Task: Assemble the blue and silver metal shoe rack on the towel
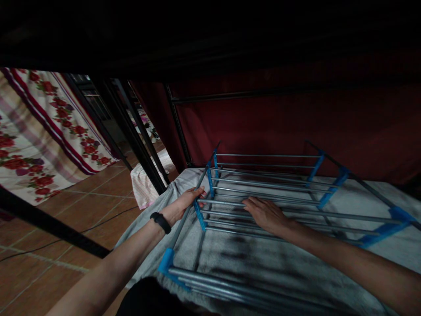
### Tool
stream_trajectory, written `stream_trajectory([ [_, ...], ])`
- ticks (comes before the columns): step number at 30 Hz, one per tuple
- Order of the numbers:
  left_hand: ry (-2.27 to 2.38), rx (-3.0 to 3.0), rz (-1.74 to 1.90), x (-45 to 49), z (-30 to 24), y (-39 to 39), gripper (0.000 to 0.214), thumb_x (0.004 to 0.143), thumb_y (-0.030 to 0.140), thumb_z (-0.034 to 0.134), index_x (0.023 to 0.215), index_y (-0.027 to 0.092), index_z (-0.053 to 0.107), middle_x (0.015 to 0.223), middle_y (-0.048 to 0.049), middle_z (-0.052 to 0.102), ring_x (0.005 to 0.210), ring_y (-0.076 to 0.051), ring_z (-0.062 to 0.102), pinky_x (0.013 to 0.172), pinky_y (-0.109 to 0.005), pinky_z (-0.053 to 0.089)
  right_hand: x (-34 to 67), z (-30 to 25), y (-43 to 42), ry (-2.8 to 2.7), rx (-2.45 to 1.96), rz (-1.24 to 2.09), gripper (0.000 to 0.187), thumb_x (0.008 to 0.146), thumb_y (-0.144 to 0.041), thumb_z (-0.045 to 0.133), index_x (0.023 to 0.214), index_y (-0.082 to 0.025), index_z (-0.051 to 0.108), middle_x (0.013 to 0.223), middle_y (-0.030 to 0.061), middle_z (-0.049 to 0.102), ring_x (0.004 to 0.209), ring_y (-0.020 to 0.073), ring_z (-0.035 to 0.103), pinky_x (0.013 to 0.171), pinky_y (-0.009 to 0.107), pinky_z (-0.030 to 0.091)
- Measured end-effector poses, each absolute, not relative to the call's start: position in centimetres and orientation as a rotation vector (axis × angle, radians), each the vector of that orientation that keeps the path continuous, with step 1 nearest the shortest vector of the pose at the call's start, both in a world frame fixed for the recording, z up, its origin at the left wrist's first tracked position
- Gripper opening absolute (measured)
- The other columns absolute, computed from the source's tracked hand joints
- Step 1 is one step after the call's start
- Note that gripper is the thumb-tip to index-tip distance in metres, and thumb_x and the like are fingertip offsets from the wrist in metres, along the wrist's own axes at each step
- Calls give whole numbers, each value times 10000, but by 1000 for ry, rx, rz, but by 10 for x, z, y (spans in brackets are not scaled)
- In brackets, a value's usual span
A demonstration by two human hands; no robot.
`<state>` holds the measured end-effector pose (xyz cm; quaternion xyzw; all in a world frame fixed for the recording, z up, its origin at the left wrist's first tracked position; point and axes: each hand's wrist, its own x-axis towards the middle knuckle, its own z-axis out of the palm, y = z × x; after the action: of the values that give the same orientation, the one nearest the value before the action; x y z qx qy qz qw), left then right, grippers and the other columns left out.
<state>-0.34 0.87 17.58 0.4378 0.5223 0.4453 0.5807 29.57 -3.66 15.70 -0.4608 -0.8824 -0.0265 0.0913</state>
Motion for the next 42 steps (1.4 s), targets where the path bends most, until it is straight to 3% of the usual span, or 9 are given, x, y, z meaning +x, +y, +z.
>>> stream_trajectory([
  [10,1208,958,974,-3,173,9,344,814,479,722,798,152,616,653,-11,576,479,-122,560,428,-224,482,297,162,-40,-2618,-1411,-91,282,1043,-282,346,1145,-227,603,1121,66,657,978,210,641,731,301,424],
  [16,1230,1012,1021,0,175,8,315,841,440,701,797,136,632,658,-13,584,483,-107,538,439,-215,469,298,162,-39,-2634,-1400,-95,293,1047,-294,333,1166,-236,594,1183,62,647,983,216,641,724,308,411],
  [29,1230,1026,1038,0,170,9,310,809,429,738,863,145,625,745,-10,598,493,-95,541,435,-213,473,298,162,-39,-2634,-1417,-35,284,1049,-296,318,1097,-219,587,1114,77,652,934,204,634,726,296,402],
  [35,1271,1146,954,-7,166,18,252,692,236,837,808,156,628,609,16,592,479,-105,538,466,-200,475,299,172,-42,-2652,-1407,23,268,1043,-287,320,1107,-220,572,1142,66,658,924,196,638,737,299,422],
  [42,1385,1233,888,-8,172,23,74,866,119,660,932,145,640,641,73,639,565,-65,570,595,-174,475,304,173,-32,-2684,-1302,5,260,1039,-285,318,1133,-211,549,1183,53,649,941,211,639,717,322,462],
])
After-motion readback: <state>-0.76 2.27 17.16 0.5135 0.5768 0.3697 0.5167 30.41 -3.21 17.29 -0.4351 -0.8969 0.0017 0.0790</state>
